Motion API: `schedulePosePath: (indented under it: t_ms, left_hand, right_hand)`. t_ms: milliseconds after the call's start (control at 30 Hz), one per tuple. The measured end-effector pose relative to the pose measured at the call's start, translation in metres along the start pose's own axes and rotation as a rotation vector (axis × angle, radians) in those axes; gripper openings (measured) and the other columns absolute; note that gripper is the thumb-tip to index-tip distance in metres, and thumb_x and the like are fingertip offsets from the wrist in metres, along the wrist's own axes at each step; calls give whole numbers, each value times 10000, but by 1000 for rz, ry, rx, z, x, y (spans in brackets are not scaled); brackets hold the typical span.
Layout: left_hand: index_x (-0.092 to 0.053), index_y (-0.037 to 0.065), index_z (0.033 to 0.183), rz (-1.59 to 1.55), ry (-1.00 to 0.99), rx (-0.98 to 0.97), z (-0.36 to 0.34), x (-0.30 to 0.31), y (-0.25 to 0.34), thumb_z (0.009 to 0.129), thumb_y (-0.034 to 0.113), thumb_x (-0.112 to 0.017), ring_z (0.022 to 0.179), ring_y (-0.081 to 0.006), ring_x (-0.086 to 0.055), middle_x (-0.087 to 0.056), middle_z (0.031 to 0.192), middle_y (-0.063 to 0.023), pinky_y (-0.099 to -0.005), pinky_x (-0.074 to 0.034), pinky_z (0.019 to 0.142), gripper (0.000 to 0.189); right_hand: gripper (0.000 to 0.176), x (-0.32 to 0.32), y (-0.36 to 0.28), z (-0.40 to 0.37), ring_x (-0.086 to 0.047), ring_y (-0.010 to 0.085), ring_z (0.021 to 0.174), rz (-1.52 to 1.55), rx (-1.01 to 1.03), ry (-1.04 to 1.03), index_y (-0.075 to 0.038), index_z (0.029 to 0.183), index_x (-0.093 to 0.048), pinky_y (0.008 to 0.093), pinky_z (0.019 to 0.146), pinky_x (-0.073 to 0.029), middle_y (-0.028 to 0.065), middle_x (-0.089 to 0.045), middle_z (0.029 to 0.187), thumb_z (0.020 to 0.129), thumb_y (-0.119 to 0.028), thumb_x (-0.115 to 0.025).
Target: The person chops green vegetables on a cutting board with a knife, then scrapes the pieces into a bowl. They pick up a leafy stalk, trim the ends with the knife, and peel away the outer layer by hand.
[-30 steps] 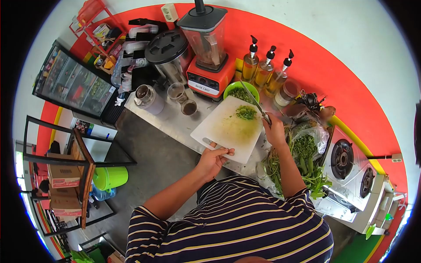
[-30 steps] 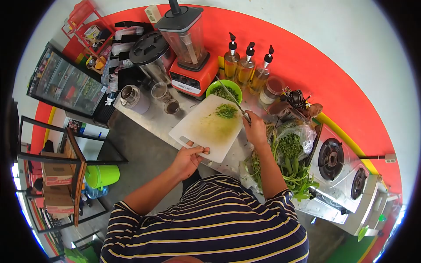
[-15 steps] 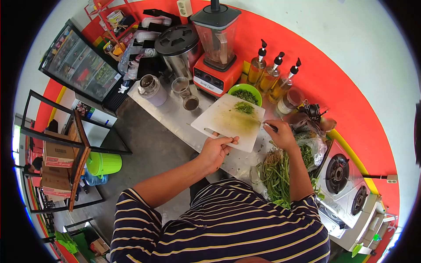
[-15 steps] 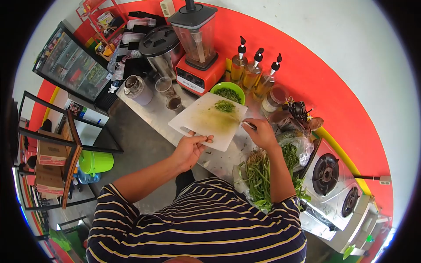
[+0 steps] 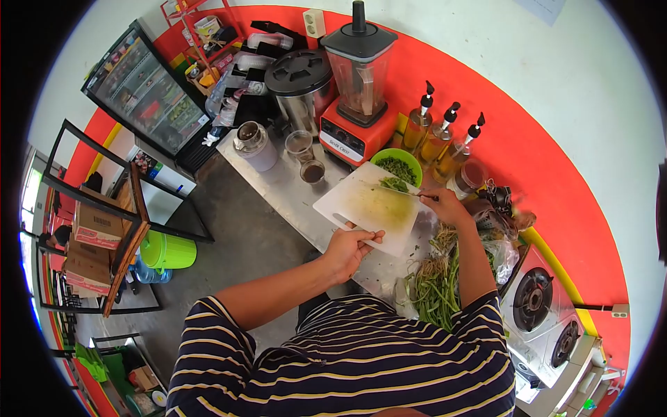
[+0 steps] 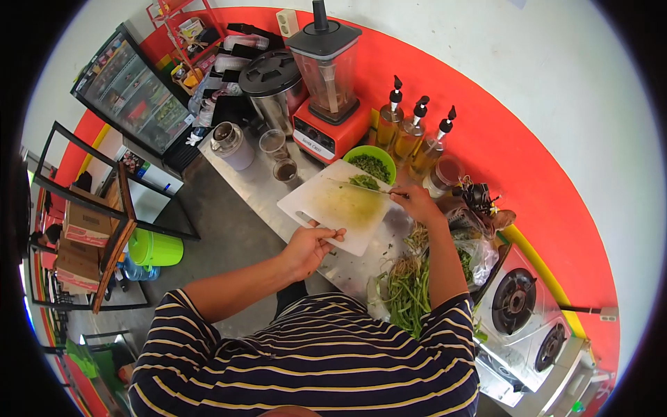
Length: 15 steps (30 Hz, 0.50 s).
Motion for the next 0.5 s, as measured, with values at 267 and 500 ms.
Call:
schedulePosePath:
  t_ms: [267,500]
  left_hand:
    - [-498,-33,1233,26,-17,14,-2,-7,12,924,-41,-526,1032,-203,-660,-659,1131,-157,-328,-523,966,310]
    - [-494,-40,1235,-2,-28,-17,-8,-8,16,936,-30,-527,1005,-208,-660,-656,1132,-168,-335,-523,973,301]
  right_hand:
    - [283,-7,38,25,-706,281,942,13,-204,89,-74,1104,-738,383,862,-520,153,-740,977,913,-275,-681]
    - [260,-1,-13,-5,-715,274,897,-10,-63,273,-50,1065,-741,380,808,-524,175,-730,912,896,-242,-699]
Point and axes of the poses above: each hand's wrist, its own z-axis towards the middle knuckle, its own x-axis out of the back of the hand, y = z × x, the point moved 2 cm from there along z, towards the middle knuckle
